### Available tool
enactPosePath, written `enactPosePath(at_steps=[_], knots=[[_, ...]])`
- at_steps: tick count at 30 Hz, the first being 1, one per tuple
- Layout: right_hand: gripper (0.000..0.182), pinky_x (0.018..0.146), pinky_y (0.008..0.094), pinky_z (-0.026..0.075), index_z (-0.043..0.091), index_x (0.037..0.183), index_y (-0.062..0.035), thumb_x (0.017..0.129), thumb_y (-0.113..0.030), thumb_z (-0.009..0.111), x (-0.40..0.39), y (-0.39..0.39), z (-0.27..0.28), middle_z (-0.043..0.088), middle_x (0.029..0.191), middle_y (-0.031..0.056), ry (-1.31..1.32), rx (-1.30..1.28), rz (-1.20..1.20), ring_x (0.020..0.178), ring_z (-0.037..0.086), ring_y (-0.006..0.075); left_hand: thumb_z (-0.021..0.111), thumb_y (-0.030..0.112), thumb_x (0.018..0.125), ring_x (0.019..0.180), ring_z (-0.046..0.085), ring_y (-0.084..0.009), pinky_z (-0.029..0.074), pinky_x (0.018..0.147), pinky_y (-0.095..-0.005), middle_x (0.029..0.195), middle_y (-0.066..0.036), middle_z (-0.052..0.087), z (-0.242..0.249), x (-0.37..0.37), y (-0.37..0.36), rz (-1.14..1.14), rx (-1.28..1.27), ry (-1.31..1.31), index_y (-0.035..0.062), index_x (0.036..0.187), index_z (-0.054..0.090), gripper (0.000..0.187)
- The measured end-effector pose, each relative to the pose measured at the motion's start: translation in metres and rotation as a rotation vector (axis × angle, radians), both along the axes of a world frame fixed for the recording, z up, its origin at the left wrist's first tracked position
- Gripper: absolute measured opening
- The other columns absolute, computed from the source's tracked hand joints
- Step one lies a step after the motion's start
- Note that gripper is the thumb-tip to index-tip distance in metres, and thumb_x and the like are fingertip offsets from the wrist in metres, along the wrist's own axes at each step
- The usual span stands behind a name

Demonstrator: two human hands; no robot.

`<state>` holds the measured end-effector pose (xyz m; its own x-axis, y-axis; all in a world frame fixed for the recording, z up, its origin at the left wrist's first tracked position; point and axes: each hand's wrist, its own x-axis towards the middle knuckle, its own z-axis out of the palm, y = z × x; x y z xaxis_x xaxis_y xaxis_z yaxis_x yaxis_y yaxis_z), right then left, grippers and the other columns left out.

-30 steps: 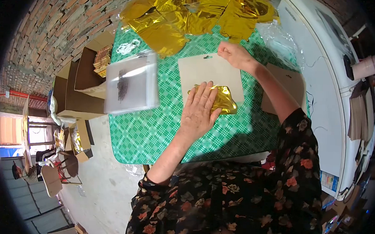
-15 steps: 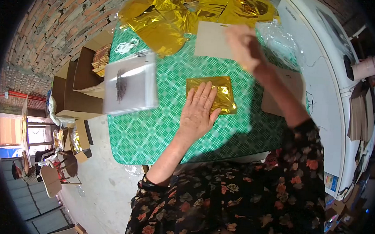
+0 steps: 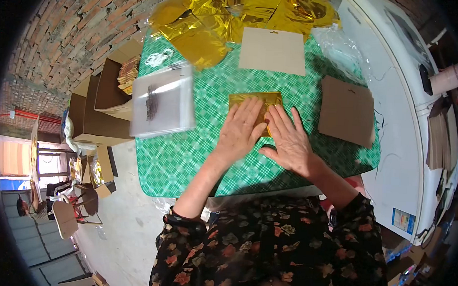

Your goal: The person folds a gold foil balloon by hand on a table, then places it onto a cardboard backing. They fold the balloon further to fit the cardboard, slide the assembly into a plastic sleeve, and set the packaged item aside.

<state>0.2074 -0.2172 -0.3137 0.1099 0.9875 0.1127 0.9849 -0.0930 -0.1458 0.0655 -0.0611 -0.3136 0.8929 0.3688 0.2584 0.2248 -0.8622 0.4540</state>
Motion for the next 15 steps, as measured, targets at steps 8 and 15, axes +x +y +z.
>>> enactPosePath(at_steps=[8,15], knots=[[0.099,0.130,0.0568,0.003,0.031,0.160,0.0085,0.098,-0.066,0.054,0.001,-0.001,-0.006,0.027,0.170,0.0232,0.026,-0.018,-0.004,0.162,0.014,0.0347,0.079,0.033,0.088,0.118,0.055,-0.0324,0.041,0.101,-0.0465,0.125,-0.012,0.062,0.015,0.028,0.053,0.009,0.157,-0.044,0.0094,0.139,0.062,0.058],[0.099,0.130,0.0570,0.002,0.028,0.162,0.0070,0.099,-0.065,0.053,0.001,-0.001,-0.003,0.025,0.171,0.0211,0.058,-0.021,-0.008,0.162,0.013,0.0330,0.084,0.054,0.080,0.123,0.057,-0.0333,0.039,0.102,-0.0484,0.127,-0.012,0.067,0.026,0.055,0.087,-0.006,0.112,0.331,0.0097,0.122,0.066,0.063]])
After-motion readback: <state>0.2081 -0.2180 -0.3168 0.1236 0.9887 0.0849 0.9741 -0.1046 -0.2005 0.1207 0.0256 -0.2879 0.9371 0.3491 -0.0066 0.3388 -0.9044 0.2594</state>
